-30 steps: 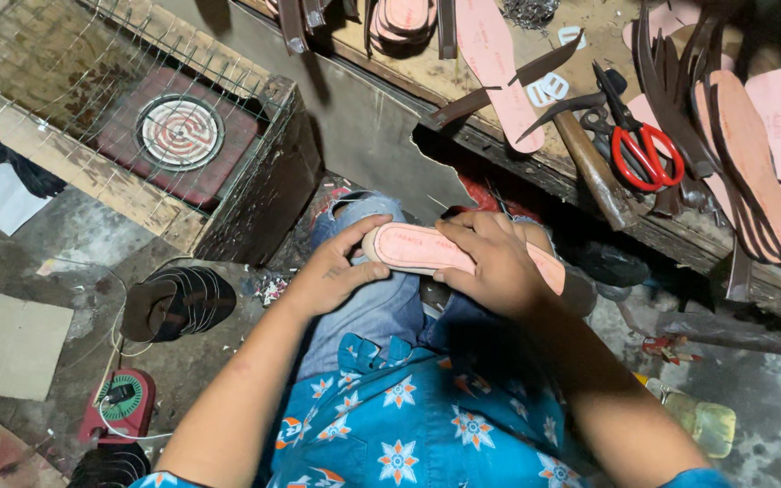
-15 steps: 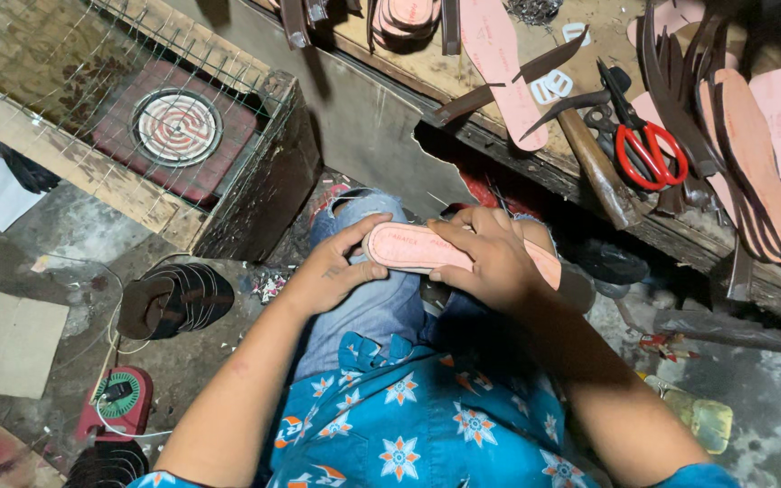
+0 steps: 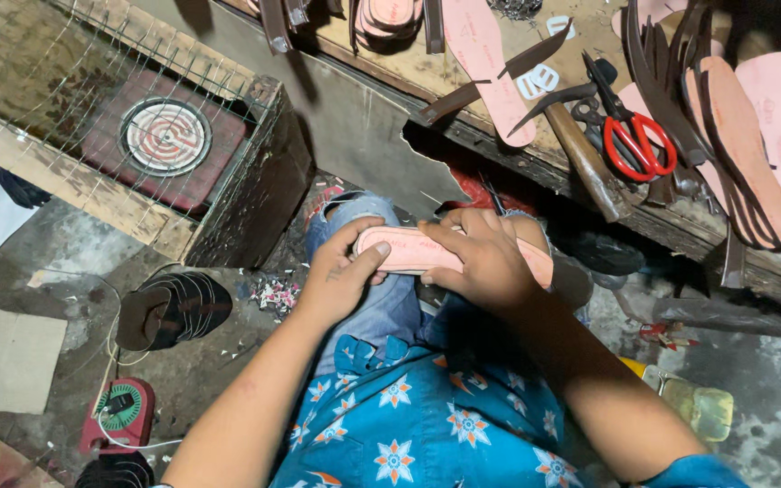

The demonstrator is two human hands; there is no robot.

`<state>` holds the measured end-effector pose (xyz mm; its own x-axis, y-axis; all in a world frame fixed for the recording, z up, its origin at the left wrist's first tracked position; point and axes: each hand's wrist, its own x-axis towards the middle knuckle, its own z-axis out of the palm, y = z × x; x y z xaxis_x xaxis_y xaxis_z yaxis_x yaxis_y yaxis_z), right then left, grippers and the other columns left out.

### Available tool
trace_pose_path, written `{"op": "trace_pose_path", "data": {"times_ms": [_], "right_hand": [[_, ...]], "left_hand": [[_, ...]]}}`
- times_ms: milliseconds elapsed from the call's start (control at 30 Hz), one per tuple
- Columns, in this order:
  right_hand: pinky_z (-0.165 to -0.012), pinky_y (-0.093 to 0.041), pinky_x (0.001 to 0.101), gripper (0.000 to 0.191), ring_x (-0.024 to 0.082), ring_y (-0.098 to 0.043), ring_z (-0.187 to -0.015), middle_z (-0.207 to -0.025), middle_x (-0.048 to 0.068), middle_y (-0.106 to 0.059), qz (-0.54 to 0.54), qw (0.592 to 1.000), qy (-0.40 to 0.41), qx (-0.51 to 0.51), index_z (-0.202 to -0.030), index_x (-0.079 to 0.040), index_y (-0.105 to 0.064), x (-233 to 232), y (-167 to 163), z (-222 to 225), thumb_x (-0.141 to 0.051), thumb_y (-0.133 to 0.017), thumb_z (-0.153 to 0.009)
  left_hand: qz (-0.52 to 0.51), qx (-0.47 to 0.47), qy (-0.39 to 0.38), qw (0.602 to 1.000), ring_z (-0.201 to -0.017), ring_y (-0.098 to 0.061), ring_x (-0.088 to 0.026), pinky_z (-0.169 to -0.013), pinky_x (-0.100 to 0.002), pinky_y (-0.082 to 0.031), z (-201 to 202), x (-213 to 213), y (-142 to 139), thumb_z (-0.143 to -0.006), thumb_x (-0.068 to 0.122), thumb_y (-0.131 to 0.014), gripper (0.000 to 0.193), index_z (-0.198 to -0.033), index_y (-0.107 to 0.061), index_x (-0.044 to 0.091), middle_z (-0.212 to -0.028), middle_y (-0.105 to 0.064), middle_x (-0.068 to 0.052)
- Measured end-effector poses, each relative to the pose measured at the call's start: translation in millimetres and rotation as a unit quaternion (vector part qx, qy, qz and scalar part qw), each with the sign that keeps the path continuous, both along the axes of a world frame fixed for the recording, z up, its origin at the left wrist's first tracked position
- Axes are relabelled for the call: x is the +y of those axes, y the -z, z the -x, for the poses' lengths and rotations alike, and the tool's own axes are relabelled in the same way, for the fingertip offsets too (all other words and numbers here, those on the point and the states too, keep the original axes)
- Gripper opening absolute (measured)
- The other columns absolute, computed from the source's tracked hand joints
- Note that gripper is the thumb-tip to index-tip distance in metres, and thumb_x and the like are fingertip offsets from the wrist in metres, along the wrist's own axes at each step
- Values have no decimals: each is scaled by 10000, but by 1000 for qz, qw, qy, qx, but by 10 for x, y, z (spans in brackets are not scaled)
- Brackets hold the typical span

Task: The person sits with a shoe on their lap and uses pincers to pull and tuck the dark upper material over the insole edge, then taps and presses the folded edge with a hammer to set it. They turn the shoe over, work the toe area, and handle the lasted shoe and a sole piece on the workbench.

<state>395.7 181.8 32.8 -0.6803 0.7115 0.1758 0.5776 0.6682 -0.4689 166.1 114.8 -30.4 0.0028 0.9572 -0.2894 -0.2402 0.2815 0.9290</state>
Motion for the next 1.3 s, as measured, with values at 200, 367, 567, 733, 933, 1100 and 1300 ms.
{"op": "trace_pose_path", "data": {"times_ms": [200,367,567,733,933,1100,1300], "right_hand": [[-1029,-423,426,590,319,-584,-1196,-1293,171,-634,-32,991,113,68,-1321,-26,-636,9,47,-537,-273,-805,-812],[-948,-557,337,351,178,-694,-1003,-1088,115,-741,268,868,327,261,-1214,-37,-663,-227,268,-932,-146,-735,-889],[-938,-574,317,215,156,-707,-1043,-1182,113,-747,221,840,306,389,-1093,6,-718,-573,367,-750,-71,-723,-893],[-1007,-542,308,123,177,-700,-1112,-1166,130,-738,126,856,272,422,-1033,7,-732,-626,304,-531,-28,-742,-916],[-953,-544,285,78,169,-706,-1051,-1104,110,-741,134,854,302,402,-979,7,-746,-625,245,-489,-29,-737,-910],[-926,-548,280,72,166,-713,-1007,-1050,107,-743,134,860,318,377,-969,7,-755,-615,182,-483,-28,-732,-910],[-867,-560,268,71,150,-710,-961,-1023,93,-732,90,873,300,374,-983,-4,-725,-601,155,-489,-46,-728,-926]], "left_hand": [[-6,-8,-35,999,-842,-684,-143,-728,-292,-582,177,-70,94,-947,197,-677,468,-1375,-588,32,-1098,-710,-91],[-25,-92,-64,993,-1040,-679,-183,-829,-339,-583,320,-224,159,-962,185,-664,485,-1405,-548,24,-1221,-678,-106],[29,-139,-85,986,-1131,-651,-221,-889,-380,-567,411,-366,220,-952,174,-640,520,-1442,-509,58,-1365,-624,-103],[38,-172,-94,980,-1190,-644,-256,-938,-416,-558,467,-443,265,-940,182,-652,541,-1451,-503,85,-1389,-607,-115],[37,-176,-95,979,-1205,-636,-268,-954,-431,-553,485,-463,278,-943,177,-653,525,-1443,-518,90,-1406,-601,-112],[45,-171,-96,980,-1207,-636,-265,-954,-430,-554,476,-444,236,-944,160,-641,517,-1442,-519,94,-1418,-597,-108],[46,-176,-92,979,-1204,-638,-266,-954,-432,-554,470,-417,210,-954,145,-631,503,-1439,-516,85,-1427,-593,-112]]}}
